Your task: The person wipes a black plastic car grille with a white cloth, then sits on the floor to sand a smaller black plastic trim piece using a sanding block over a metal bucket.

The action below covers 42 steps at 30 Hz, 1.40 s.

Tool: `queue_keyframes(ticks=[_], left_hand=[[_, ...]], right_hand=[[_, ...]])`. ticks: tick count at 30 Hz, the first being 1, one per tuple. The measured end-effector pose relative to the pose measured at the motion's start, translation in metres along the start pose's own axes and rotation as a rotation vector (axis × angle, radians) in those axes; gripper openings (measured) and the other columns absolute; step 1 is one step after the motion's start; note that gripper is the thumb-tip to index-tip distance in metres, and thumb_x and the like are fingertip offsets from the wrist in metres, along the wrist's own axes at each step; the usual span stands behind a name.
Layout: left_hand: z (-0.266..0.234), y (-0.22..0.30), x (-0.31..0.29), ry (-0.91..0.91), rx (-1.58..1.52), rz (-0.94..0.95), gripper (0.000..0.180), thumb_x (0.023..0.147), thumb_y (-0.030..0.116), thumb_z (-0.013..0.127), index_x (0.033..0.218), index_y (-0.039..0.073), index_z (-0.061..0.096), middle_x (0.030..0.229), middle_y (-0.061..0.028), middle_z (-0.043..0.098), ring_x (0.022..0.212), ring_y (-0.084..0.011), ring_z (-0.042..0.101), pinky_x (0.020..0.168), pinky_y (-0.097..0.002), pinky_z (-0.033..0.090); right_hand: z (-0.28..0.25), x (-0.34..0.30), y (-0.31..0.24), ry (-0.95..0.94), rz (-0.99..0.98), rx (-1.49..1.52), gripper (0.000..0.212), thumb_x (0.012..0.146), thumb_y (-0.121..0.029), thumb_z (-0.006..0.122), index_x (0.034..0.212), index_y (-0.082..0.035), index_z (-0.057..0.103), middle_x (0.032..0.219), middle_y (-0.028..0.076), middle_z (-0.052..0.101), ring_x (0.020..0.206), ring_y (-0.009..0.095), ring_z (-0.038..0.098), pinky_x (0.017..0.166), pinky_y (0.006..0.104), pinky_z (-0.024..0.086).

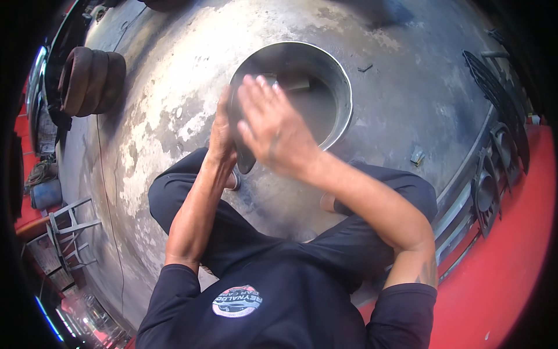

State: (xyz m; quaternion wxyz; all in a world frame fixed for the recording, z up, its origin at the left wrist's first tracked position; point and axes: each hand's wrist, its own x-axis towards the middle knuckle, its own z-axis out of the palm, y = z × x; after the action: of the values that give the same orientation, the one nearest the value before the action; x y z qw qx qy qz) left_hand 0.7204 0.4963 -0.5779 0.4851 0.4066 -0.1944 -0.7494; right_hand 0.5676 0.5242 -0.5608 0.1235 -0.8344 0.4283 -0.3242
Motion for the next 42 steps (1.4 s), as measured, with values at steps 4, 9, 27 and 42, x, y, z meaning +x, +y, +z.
queue_keyframes(ticks=[4,9,27,42], left_hand=[[0.012,0.004,-0.004,0.046,-0.014,-0.006,0.051,0.107,0.052,0.055,0.129,0.008,0.066,0.121,-0.0105,0.072,0.107,-0.0208,0.071,0.096,-0.0361,0.058],[-0.004,-0.002,0.001,0.026,0.015,0.031,0.049,0.106,0.053,0.055,0.125,0.010,0.067,0.117,-0.0085,0.073,0.104,-0.0188,0.071,0.095,-0.0352,0.058],[-0.011,0.004,0.014,0.030,-0.173,-0.094,0.039,0.101,0.045,0.070,0.111,0.008,0.072,0.101,-0.0068,0.077,0.086,-0.0161,0.075,0.077,-0.0318,0.063],[-0.036,0.002,0.029,0.031,0.067,0.028,0.023,0.103,0.018,0.068,0.122,0.005,0.070,0.111,-0.0047,0.075,0.094,-0.0118,0.072,0.083,-0.0265,0.058]], right_hand=[[-0.002,-0.014,-0.021,-0.025,-0.061,-0.011,0.057,0.102,-0.025,0.058,0.145,0.011,0.050,0.154,0.031,0.048,0.146,0.045,0.045,0.121,0.0565,0.034],[0.004,-0.005,-0.003,-0.011,0.007,0.010,0.062,0.101,-0.028,0.060,0.146,0.012,0.049,0.156,0.031,0.046,0.148,0.046,0.042,0.123,0.0561,0.031],[0.005,-0.012,0.007,-0.035,0.027,0.039,0.055,0.101,-0.023,0.060,0.146,0.008,0.051,0.156,0.027,0.049,0.147,0.044,0.043,0.122,0.0573,0.032],[0.003,-0.025,-0.014,-0.148,-0.295,-0.011,0.054,0.094,-0.020,0.067,0.139,0.009,0.058,0.151,0.027,0.053,0.148,0.041,0.045,0.123,0.0561,0.032]])
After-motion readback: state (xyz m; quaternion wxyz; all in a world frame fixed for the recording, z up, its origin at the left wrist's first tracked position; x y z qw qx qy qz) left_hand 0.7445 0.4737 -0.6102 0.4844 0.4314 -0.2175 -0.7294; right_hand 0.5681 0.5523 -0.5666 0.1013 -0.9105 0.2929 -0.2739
